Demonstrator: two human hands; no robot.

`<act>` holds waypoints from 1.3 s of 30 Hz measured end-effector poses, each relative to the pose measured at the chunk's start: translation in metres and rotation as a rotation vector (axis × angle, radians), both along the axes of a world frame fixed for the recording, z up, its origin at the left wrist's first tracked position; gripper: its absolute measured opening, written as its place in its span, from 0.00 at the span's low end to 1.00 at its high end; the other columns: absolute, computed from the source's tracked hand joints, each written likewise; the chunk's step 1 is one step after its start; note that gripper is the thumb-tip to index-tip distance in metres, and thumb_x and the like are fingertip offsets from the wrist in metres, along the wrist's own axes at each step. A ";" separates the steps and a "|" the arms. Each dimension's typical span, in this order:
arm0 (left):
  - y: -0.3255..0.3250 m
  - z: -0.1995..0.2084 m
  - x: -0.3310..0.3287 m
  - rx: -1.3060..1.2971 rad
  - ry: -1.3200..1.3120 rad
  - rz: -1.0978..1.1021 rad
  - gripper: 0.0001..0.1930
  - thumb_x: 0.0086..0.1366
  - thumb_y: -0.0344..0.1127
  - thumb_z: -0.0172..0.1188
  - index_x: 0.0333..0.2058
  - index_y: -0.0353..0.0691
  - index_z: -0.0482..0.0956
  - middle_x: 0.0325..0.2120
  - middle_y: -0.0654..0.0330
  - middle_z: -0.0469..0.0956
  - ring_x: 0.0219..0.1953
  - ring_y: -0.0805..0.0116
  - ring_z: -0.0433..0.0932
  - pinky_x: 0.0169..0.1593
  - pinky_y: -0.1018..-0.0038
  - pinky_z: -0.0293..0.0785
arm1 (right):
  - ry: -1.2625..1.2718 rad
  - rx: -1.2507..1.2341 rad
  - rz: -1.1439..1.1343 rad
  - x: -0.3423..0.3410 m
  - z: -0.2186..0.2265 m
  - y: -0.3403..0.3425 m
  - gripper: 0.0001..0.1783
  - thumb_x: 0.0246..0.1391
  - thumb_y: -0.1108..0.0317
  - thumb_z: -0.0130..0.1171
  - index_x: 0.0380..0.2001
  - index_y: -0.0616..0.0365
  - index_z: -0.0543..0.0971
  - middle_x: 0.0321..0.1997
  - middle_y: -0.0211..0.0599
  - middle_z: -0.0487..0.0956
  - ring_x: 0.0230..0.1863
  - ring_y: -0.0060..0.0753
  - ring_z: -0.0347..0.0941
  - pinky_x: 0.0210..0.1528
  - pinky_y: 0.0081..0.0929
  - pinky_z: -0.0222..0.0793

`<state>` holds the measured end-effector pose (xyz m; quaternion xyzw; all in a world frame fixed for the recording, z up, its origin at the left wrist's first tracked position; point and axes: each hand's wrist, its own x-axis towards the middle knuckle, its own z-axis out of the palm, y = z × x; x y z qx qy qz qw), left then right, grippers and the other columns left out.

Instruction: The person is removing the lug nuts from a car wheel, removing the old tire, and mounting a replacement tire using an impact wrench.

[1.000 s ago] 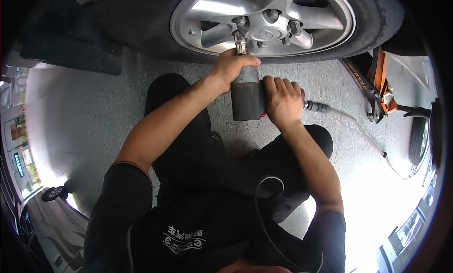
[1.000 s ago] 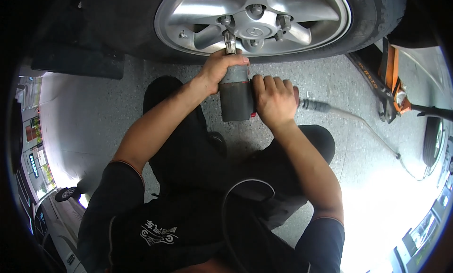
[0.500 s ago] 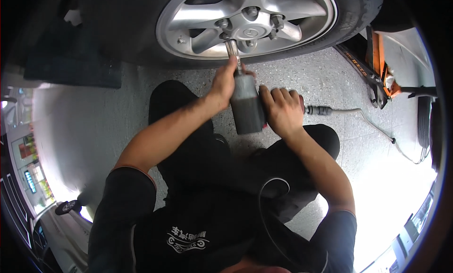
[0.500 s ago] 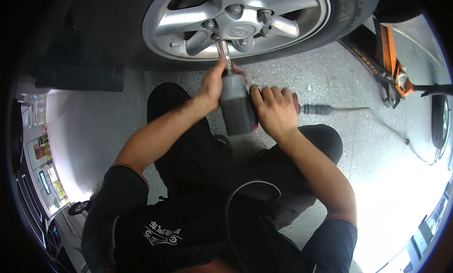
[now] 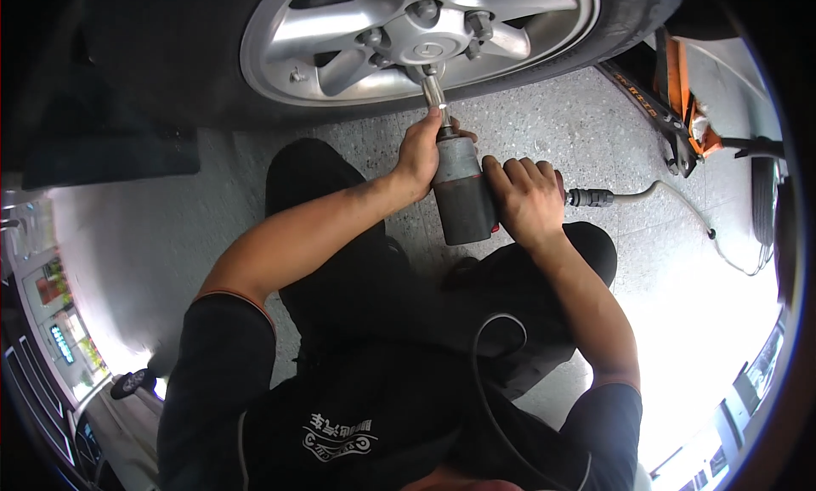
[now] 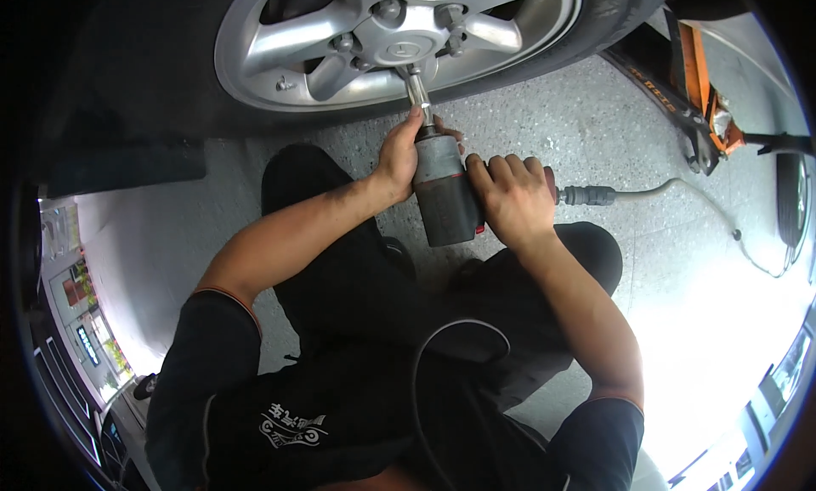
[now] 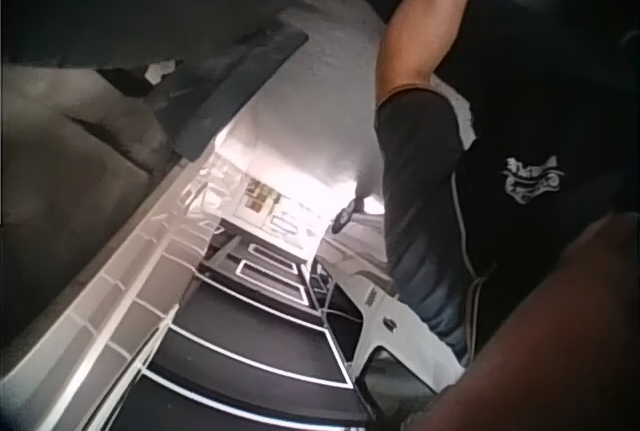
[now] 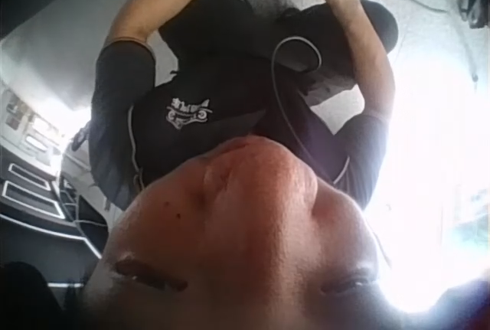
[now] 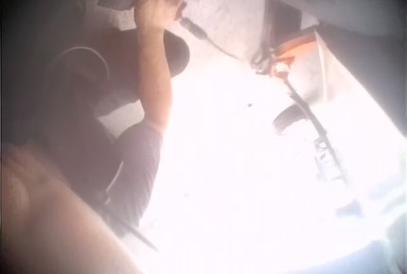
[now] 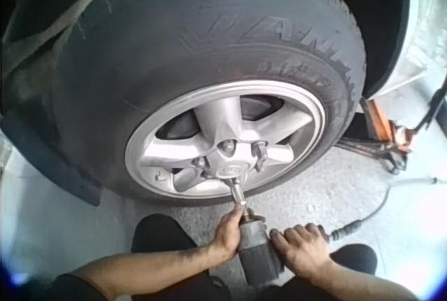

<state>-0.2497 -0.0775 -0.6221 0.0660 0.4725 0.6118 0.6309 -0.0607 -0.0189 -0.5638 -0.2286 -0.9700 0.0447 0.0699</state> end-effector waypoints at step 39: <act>0.045 0.017 -0.022 -0.099 0.319 -0.074 0.16 0.53 0.33 0.69 0.40 0.39 0.77 0.32 0.61 0.78 0.31 0.70 0.77 0.36 0.70 0.75 | 0.065 0.033 -0.066 -0.026 -0.024 0.037 0.03 0.53 0.68 0.51 0.32 0.49 0.71 0.28 0.30 0.76 0.34 0.34 0.76 0.40 0.36 0.67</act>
